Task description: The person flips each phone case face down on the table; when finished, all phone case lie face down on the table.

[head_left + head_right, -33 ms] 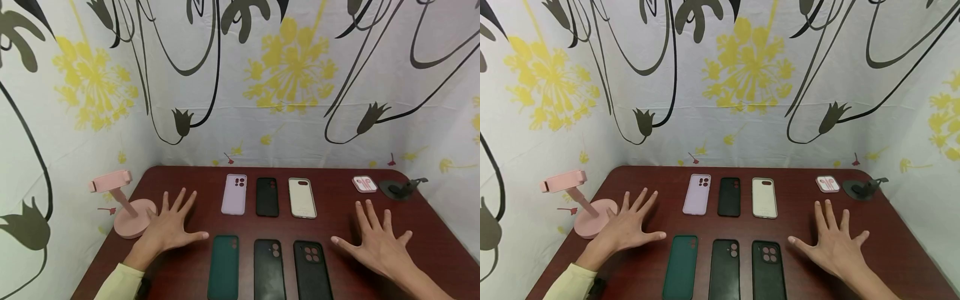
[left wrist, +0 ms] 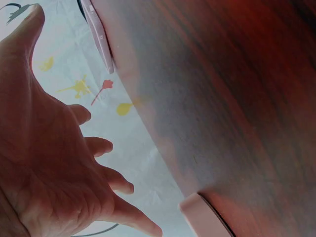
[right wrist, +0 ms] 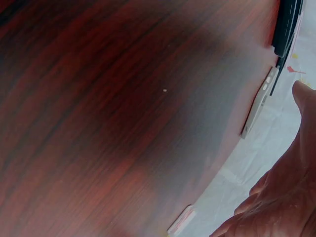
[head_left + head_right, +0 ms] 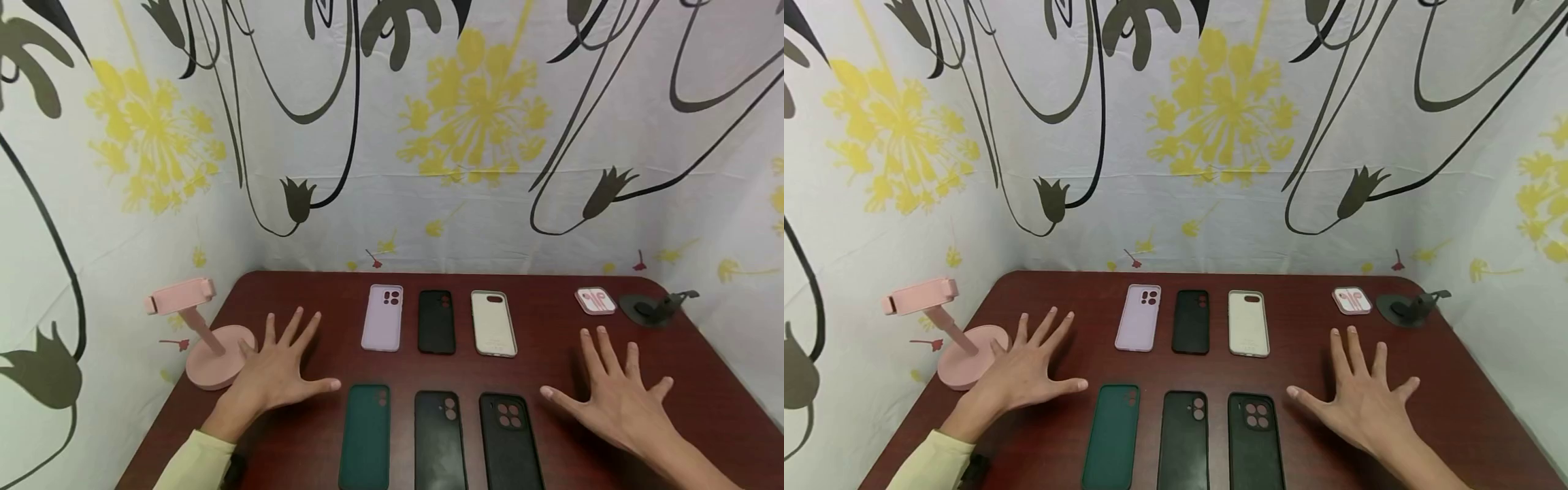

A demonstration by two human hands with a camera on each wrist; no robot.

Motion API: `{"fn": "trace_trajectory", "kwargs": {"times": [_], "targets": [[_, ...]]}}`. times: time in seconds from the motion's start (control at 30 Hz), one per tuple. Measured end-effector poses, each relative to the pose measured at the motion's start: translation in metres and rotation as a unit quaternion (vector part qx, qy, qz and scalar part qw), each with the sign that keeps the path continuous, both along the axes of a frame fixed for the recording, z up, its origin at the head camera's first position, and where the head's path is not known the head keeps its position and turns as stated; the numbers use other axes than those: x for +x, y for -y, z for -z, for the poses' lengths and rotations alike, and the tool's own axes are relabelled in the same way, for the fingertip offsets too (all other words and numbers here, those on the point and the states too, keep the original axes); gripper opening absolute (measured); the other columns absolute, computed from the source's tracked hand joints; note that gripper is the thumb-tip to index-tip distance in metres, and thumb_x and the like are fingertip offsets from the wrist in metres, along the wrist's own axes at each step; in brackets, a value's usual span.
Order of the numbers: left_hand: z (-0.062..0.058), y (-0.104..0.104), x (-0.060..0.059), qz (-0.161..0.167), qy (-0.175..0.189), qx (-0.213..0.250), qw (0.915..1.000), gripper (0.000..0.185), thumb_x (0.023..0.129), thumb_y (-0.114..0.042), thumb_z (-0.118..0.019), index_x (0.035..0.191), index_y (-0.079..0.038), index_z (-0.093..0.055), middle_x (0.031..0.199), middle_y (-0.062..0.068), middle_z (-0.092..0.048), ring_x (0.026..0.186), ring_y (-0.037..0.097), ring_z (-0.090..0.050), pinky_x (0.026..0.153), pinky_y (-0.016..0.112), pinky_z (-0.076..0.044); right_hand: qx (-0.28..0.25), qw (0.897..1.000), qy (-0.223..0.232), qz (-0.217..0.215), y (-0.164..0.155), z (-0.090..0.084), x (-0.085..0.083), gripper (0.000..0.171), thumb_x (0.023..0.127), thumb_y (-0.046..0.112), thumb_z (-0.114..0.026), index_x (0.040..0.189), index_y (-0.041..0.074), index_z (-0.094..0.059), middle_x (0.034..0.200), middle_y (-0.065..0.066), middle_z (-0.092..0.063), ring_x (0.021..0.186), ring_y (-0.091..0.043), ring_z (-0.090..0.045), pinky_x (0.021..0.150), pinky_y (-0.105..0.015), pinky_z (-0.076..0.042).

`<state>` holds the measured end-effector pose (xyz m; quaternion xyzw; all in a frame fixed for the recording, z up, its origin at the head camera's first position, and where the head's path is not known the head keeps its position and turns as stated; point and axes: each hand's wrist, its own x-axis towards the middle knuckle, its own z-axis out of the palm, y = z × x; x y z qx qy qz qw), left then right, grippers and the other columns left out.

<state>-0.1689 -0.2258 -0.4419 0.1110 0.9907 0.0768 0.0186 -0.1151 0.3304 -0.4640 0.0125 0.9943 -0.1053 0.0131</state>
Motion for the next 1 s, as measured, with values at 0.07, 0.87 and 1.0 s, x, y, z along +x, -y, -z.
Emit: {"fn": "trace_trajectory", "kwargs": {"times": [0.07,0.87,1.0], "targets": [[0.001,0.0,0.0,0.001,0.003,-0.001,1.0,0.125,0.072,-0.101,-0.054,0.171,-0.038,-0.013,0.18,0.01,-0.011,0.157,0.064,-0.009,0.095,0.101,-0.012,-0.001,1.0,0.002,-0.001,0.0,0.001,0.0,0.128,0.089,0.086,-0.057,0.17,0.012,0.01,0.175,-0.026,0.012,0.146,-0.077,0.005,0.083,-0.104,0.002],[-0.011,-0.028,-0.018,0.022,-0.097,0.113,0.9886,0.094,0.096,-0.053,-0.073,0.169,-0.015,-0.028,0.168,0.018,-0.04,0.15,0.045,-0.046,0.107,0.087,-0.034,-0.201,0.972,-0.088,-0.08,0.058,-0.015,-0.022,0.095,0.096,0.043,-0.079,0.165,0.004,-0.027,0.154,-0.03,-0.046,0.136,-0.049,-0.05,0.098,-0.07,-0.049],[-0.016,-0.032,-0.029,0.012,-0.069,0.161,0.9846,0.094,0.097,-0.05,-0.073,0.169,-0.012,-0.026,0.168,0.018,-0.04,0.151,0.04,-0.046,0.114,0.07,-0.045,-0.28,0.955,-0.06,-0.078,0.077,-0.019,-0.032,0.085,0.098,0.037,-0.078,0.162,0.004,-0.032,0.15,-0.026,-0.053,0.131,-0.045,-0.06,0.097,-0.062,-0.056]]}}
